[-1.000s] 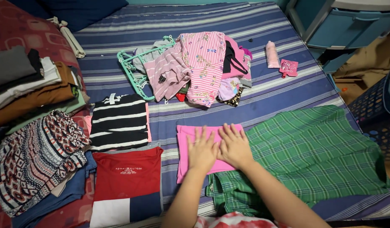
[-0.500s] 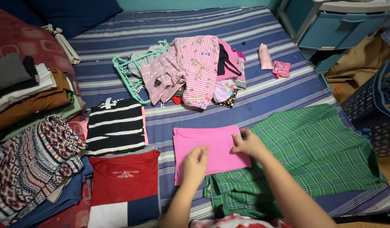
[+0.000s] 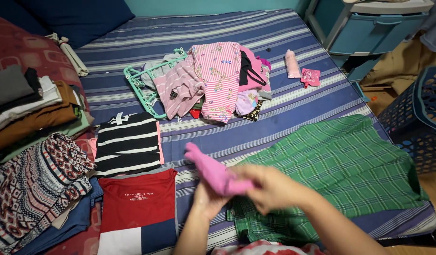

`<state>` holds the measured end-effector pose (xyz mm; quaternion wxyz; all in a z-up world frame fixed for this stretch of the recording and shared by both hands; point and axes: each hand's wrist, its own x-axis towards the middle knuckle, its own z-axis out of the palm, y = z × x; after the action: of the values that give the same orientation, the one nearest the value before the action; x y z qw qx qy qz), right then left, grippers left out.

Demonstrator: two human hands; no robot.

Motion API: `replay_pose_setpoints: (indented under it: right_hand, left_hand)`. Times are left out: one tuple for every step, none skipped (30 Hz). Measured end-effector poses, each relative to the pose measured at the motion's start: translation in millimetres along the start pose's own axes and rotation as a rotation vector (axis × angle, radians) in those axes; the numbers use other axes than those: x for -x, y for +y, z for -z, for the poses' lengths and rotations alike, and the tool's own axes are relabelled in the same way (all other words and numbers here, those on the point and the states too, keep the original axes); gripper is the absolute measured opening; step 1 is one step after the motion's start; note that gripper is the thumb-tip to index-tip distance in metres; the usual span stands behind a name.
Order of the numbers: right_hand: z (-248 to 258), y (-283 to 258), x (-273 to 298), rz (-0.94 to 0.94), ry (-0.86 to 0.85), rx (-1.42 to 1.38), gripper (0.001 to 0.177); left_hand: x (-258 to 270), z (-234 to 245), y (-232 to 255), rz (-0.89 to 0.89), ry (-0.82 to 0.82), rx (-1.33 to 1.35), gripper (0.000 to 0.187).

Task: The person folds several pieces of clothing on a bed, including a red t-shirt, a pink t-shirt, and a pink striped top. Each item is smoothed, folded into a compact rectangle, and placed in a growing stack. The person also briefly handles a small plastic hanger.

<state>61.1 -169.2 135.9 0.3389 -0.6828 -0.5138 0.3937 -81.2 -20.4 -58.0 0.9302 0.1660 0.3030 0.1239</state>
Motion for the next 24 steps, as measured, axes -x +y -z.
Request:
replay_pose_setpoints:
  right_hand:
    - [-5.1, -5.3, 10.0, 0.248, 0.003, 0.143, 0.054]
    - [-6.5, -7.7, 17.1, 0.495, 0.007, 0.289, 0.047]
    - [-5.6, -7.2, 21.4, 0.479, -0.006, 0.341, 0.046]
    - [-4.9, -4.3, 25.8, 0.462, -0.02, 0.393, 0.046]
    - [-3.4, 0.3, 30.1, 0.445, -0.034, 0.445, 0.045]
    - [0.5, 6.2, 32.5, 0.454, 0.017, 0.488, 0.044]
    - [5.9, 13.4, 33.9, 0.461, 0.068, 0.531, 0.043]
    - [11.2, 21.6, 36.1, 0.468, 0.12, 0.574, 0.042]
    - [16.5, 30.5, 39.1, 0.436, 0.163, 0.62, 0.039]
    - [21.8, 40.1, 42.1, 0.403, 0.207, 0.664, 0.037]
    - [26.3, 50.1, 45.0, 0.37, 0.251, 0.709, 0.034]
    - [29.0, 60.3, 47.9, 0.283, 0.203, 0.731, 0.038]
    - [30.7, 70.4, 49.9, 0.195, 0.156, 0.752, 0.043]
    - [31.8, 80.2, 51.0, 0.108, 0.111, 0.77, 0.047]
    - [31.4, 89.4, 53.5, 0.005, 0.059, 0.724, 0.045]
    - [30.0, 97.7, 56.5, -0.098, 0.005, 0.674, 0.043]
    - [30.4, 105.3, 58.2, -0.201, -0.048, 0.623, 0.042]
    - [33.5, 112.1, 59.0, -0.197, -0.006, 0.605, 0.04]
    - [36.8, 117.5, 59.1, -0.193, 0.037, 0.587, 0.038]
    - [39.1, 121.5, 57.4, -0.191, 0.078, 0.567, 0.038]
    - [41.5, 124.3, 51.8, -0.203, 0.213, 0.507, 0.034]
    - [44.9, 125.8, 42.8, -0.216, 0.351, 0.448, 0.03]
    - [48.1, 126.2, 35.7, -0.23, 0.487, 0.389, 0.027]
    - [48.2, 126.3, 25.8, -0.157, 0.617, 0.404, 0.029]
  left_hand:
    - [1.9, -3.9, 4.6, -0.048, -0.027, 0.026, 0.068]
    - [2.2, -9.6, 10.5, -0.096, -0.056, 0.052, 0.07]
    - [1.7, -16.3, 17.2, -0.144, -0.086, 0.078, 0.071]
    - [0.9, -23.4, 23.0, -0.192, -0.114, 0.104, 0.072]
    - [0.1, -30.8, 27.5, -0.239, -0.143, 0.131, 0.074]
    - [-2.1, -38.7, 33.1, -0.259, -0.193, 0.154, 0.075]
    - [-4.7, -46.2, 38.0, -0.278, -0.244, 0.177, 0.076]
    - [-6.0, -51.3, 41.4, -0.296, -0.295, 0.2, 0.078]
    - [-6.4, -53.4, 45.4, -0.26, -0.265, 0.225, 0.077]
    - [-6.9, -53.6, 48.0, -0.222, -0.235, 0.249, 0.077]
    - [-6.5, -51.0, 49.4, -0.185, -0.205, 0.272, 0.077]
    - [-5.8, -46.4, 49.7, -0.126, -0.119, 0.197, 0.079]
    - [-4.5, -39.8, 49.4, -0.066, -0.035, 0.12, 0.082]
    - [-3.7, -32.4, 50.2, -0.008, 0.048, 0.04, 0.085]
    - [-5.3, -27.2, 48.5, -0.033, -0.013, -0.078, 0.078]
    - [-6.5, -21.7, 46.9, -0.057, -0.073, -0.196, 0.072]
    - [-9.5, -18.1, 47.1, -0.079, -0.135, -0.314, 0.067]
    - [-12.4, -16.0, 46.1, -0.14, -0.026, -0.479, 0.063]
    - [-14.4, -14.9, 45.8, -0.202, 0.083, -0.643, 0.062]
    - [-17.2, -16.8, 44.7, -0.261, 0.195, -0.807, 0.064]
    - [-18.0, -19.5, 43.2, -0.384, 0.321, -1.043, 0.06]
    - [-19.1, -24.5, 43.0, -0.514, 0.445, -1.278, 0.055]
    - [-21.7, -32.7, 39.5, -0.647, 0.571, -1.509, 0.051]
    - [-24.6, -42.3, 31.9, -0.778, 0.501, -1.528, 0.047]
